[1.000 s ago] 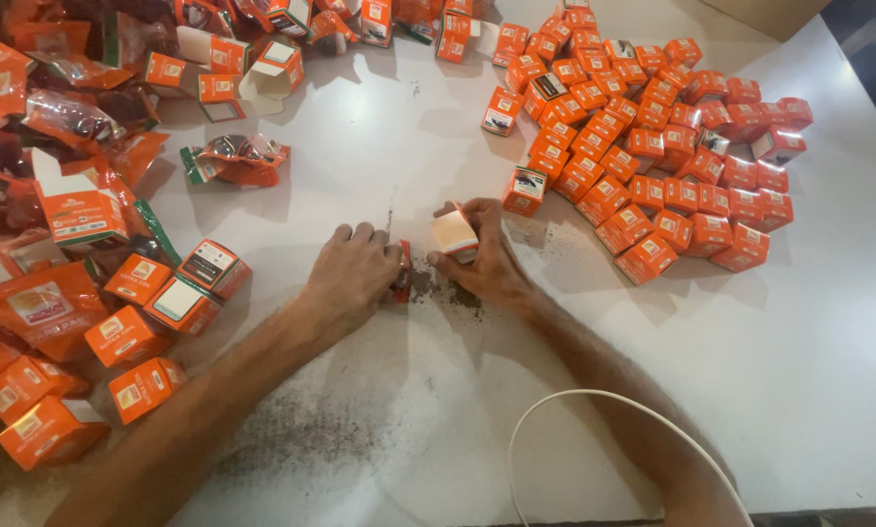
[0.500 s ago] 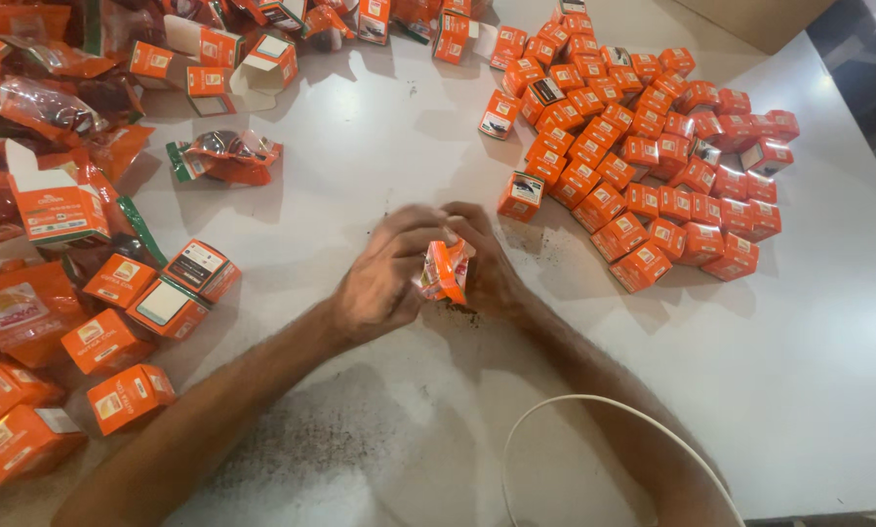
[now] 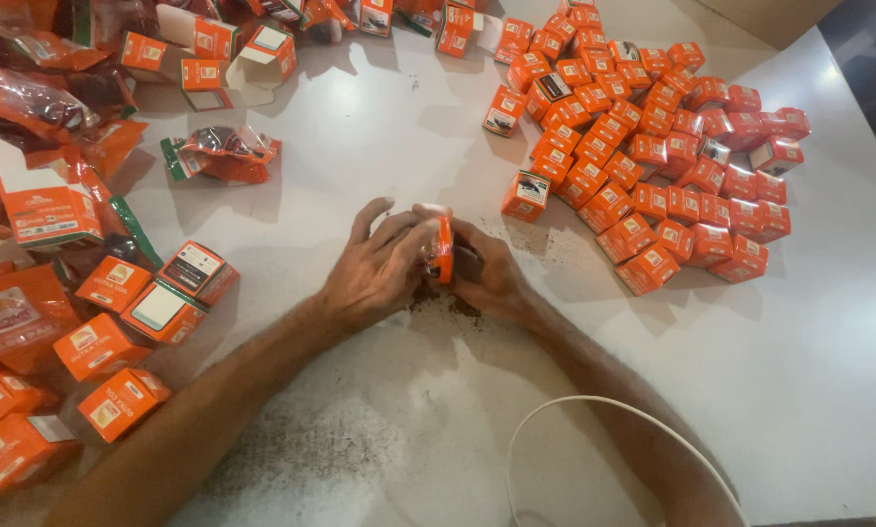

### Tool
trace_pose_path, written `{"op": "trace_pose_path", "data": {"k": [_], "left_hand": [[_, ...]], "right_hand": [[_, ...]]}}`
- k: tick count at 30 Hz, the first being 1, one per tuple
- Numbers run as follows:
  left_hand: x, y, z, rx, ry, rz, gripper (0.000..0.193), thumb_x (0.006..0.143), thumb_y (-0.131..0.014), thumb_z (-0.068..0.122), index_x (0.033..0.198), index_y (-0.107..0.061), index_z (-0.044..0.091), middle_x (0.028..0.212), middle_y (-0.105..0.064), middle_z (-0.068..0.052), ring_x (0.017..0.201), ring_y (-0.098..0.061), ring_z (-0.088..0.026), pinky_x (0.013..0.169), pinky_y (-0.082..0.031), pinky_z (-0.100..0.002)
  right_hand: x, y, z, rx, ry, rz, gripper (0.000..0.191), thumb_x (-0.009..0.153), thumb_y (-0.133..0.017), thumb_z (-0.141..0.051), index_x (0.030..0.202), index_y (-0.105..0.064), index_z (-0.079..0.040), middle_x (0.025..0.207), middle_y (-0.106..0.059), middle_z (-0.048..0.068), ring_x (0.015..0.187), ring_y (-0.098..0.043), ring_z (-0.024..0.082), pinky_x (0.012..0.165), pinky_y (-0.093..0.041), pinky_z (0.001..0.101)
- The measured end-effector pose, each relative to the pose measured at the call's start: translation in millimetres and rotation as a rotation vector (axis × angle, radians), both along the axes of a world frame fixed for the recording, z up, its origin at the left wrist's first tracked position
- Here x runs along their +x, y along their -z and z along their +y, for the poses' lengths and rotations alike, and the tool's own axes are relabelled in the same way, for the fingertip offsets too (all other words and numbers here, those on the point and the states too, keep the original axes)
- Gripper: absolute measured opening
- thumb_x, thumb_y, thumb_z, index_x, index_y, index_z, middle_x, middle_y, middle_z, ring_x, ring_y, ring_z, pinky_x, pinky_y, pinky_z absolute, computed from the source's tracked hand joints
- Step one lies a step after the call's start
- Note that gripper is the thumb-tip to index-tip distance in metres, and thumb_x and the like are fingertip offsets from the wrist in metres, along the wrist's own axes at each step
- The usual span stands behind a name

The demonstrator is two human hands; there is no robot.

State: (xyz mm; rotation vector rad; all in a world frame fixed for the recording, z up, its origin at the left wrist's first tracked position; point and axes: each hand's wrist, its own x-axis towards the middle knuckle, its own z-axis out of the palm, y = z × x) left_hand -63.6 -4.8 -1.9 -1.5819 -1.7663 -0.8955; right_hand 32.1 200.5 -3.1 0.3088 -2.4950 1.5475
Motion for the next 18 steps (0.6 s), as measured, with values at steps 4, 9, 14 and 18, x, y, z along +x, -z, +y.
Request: {"op": "trace_pose_path", "data": {"k": [4,9,14,18], "left_hand": [[5,-4,-4,-0.097,-0.054,-0.003,0.046,0.083,-0.082,0.018,0.121,-0.062,0.002,0.128,-0.062,-0.013,0.131,-0.052,-0.035,0.112,-0.032,-0.064],[21,-9,16,-0.027,-0.299,-0.238,0.020,0.082,-0.077,0.011,0.097,-0.064,0.011,0.127,-0.048,-0.022,0.131,-0.043,-0.048,0.109,-0.030,-0.061],[18,-10,31,0.023,-0.295,-1.042,0.054,0.085,-0.069,0.007,0.132,-0.045,-0.004,0.133,-0.043,-0.022,0.099,-0.061,-0.034,0.084,-0.053,-0.044],[-1,-1,28,-0.082,-0.097,-1.315,0.017,0.087,-0.061,0.009,0.102,-0.065,0.002,0.091,-0.070,-0.013,0.073,-0.069,-0.014,0.063,-0.058,-0.032]], "right_hand": [[2,-5,-4,0.116,0.077,-0.061,0.060,0.084,-0.089,-0.018,0.134,-0.057,-0.005,0.107,-0.071,0.010,0.096,-0.065,0.015,0.086,-0.057,0.0320],[1,-7,-4,0.113,0.043,0.020,0.063,0.083,-0.086,-0.015,0.137,-0.055,-0.006,0.113,-0.071,0.011,0.102,-0.068,0.017,0.090,-0.056,0.0335],[3,-4,-3,0.113,0.037,0.042,0.069,0.086,-0.083,-0.014,0.145,-0.049,-0.006,0.118,-0.072,0.010,0.105,-0.069,0.019,0.092,-0.056,0.0342],[2,7,-5,0.051,0.071,0.084,0.086,0.081,-0.087,-0.014,0.149,-0.035,-0.003,0.121,-0.070,0.012,0.114,-0.068,0.023,0.096,-0.055,0.0355]]}}
